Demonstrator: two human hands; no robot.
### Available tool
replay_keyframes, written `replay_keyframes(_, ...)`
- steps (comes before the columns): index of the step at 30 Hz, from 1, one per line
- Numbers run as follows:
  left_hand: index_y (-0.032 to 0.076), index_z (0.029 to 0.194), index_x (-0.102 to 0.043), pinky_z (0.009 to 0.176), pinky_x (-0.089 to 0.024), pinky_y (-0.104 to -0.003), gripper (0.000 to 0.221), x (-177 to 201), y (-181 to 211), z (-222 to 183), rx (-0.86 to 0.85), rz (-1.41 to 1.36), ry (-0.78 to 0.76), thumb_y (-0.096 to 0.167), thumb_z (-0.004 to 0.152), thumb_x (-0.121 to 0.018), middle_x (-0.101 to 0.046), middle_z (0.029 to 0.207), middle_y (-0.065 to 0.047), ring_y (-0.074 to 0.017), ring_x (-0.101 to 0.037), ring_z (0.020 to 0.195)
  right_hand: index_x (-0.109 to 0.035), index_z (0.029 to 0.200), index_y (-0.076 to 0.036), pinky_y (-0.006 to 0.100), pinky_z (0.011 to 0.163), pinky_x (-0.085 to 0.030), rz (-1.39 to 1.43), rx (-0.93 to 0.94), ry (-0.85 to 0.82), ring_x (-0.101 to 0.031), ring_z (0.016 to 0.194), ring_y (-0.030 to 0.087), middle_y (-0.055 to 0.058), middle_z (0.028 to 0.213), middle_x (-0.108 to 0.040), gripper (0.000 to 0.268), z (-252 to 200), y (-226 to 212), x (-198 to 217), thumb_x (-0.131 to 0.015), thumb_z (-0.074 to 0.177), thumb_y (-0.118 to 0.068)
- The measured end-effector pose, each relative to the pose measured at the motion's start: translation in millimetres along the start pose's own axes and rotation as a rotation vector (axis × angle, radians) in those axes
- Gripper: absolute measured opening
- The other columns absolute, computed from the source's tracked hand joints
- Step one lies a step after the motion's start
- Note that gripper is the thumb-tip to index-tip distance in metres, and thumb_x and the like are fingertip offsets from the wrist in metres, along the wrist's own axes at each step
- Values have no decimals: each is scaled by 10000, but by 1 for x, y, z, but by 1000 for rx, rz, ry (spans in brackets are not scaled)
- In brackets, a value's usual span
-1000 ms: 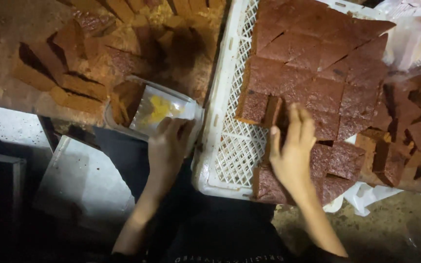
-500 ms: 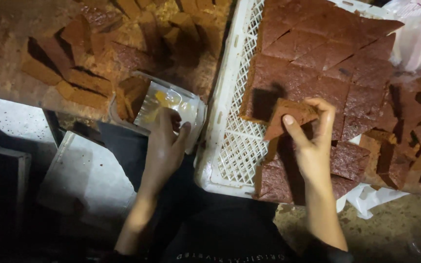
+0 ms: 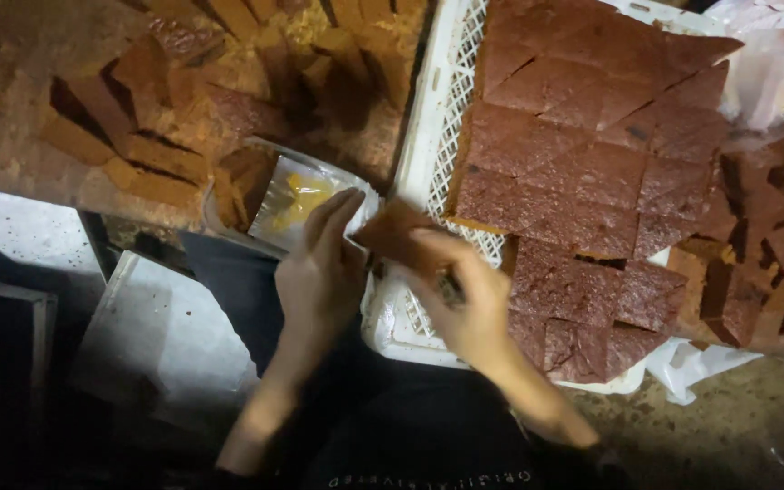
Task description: Packing triangular food pieces from a tray into a plastic container.
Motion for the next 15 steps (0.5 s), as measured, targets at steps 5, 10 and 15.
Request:
replay_keyframes(5,185,1408,-645,867,-612,-336,588,24,25,-2,-123,48,280,32,845,-712,-655,1371,-13,-226,-733,1133,-783,1141,-180,359,834,-639,-381,234,-95,-758,1010,279,51,1064,-762,296,-7,-20,-29,-788,857,-99)
replay_keyframes(10,10,1204,-711,775,-590,-318,285,17,84,-43,-356,-288,218,-30,970,-555,-718,1205,-182,-267,-752,909,-586,1186,-150,325,722,-595,-322,8,-83,-714,805,200,14,887,-672,326,12,-12,9,-723,901,-72)
replay_keyframes(15,85,1398,-571,1024,-606,-368,493,21,80,-52,-326,-593,-181,-50,924,-605,-605,1450,-170,-298,-702,1272,-658,1327,-196,196,828,-537,-362,-266,-571,-760,989,73,-35,1207,-777,604,41,-15,42,-763,762,-10)
Point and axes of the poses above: each hand's wrist, its own z-axis towards the middle knuckle, its own x-axis out of the back of the hand, y = z × x, the point moved 4 cm from there along z, towards the middle knuckle
